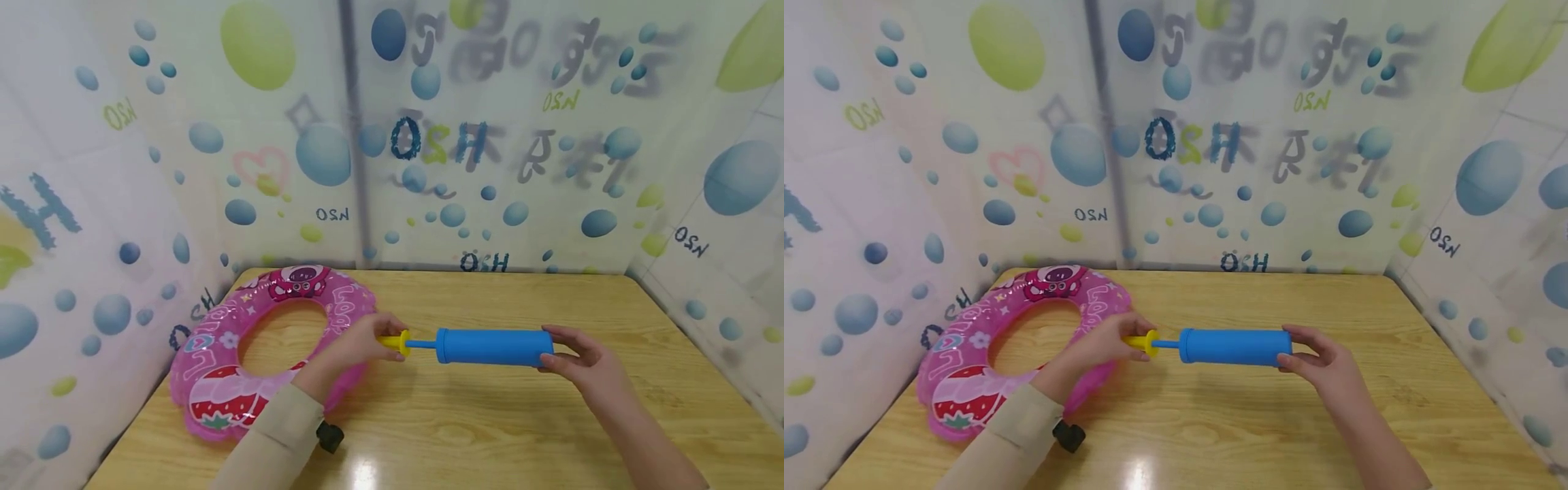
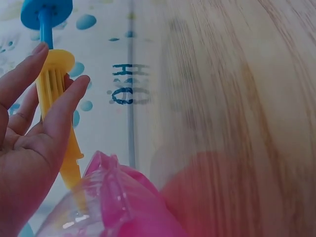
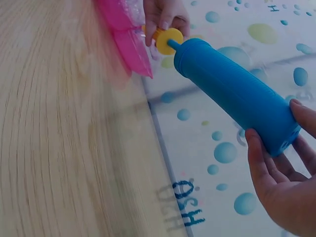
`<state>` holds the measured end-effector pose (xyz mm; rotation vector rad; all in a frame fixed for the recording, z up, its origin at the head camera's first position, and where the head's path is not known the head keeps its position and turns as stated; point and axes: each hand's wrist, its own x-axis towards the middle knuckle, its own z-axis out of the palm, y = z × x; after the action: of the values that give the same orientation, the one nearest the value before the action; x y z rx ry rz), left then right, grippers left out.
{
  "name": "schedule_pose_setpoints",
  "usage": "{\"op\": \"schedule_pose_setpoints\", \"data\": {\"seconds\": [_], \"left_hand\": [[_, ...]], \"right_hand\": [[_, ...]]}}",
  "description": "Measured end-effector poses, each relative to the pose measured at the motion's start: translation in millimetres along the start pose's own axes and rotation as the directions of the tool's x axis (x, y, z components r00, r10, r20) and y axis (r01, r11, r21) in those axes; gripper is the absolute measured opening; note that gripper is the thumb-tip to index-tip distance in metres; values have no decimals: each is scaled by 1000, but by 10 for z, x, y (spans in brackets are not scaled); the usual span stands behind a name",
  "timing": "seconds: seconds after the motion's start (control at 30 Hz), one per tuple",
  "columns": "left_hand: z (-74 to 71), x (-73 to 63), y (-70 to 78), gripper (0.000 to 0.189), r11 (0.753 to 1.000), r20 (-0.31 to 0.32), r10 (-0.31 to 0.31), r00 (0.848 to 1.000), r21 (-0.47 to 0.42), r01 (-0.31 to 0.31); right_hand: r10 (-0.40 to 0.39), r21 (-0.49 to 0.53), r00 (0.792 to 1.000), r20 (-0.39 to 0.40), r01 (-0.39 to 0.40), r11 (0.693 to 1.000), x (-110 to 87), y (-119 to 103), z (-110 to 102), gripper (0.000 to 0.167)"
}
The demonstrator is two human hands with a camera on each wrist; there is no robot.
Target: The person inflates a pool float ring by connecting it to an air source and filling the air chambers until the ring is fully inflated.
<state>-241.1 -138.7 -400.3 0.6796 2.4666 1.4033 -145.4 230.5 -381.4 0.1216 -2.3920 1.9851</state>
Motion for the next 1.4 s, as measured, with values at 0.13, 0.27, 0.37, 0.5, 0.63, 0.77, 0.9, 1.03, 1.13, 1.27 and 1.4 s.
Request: {"op": "schedule_pose_setpoints", "data": {"seconds": [0.13,0.27,0.37,0.5,0.63,0.77,0.9,1.03,1.13,1.27,1.4], "left_hand": [[-33,-4,-2,36,1000,6,-8,1000,10,8],[-45,4,-1,36,1000,3,-9,1000,26,9],[-55,7,-2,36,999,0,-19,1000,31,19],[-68,5,-14,36,999,4,-20,1000,25,20],[-64,-9,-13,35,1000,15,-4,1000,8,4],[-37,-22,19,36,1000,29,22,999,-11,-22],[-1,-22,54,37,999,35,35,999,-21,-34],[34,-13,63,38,999,39,37,999,-22,-36],[60,-4,56,38,999,37,35,999,-23,-34],[94,2,48,38,999,36,38,999,-26,-37],[112,0,46,36,999,37,43,998,-31,-42]], "right_hand": [[-39,109,999,-16,41,993,-49,48,-172,42],[-67,250,997,-30,72,966,-79,101,-343,37],[-115,337,993,-40,121,934,-92,141,-466,38],[-178,385,983,-49,182,905,-114,158,-568,40],[-174,357,984,-38,176,917,-137,140,-606,41],[-157,277,987,-19,156,948,-174,107,-631,42],[-144,222,989,14,137,965,-178,98,-573,43],[-70,91,997,18,68,993,-143,89,-420,41],[-3,-8,1000,-3,2,1000,-102,88,-266,45],[23,-28,1000,-9,-23,999,-50,124,-50,56],[27,10,1000,3,-27,1000,-19,104,156,60]]}}
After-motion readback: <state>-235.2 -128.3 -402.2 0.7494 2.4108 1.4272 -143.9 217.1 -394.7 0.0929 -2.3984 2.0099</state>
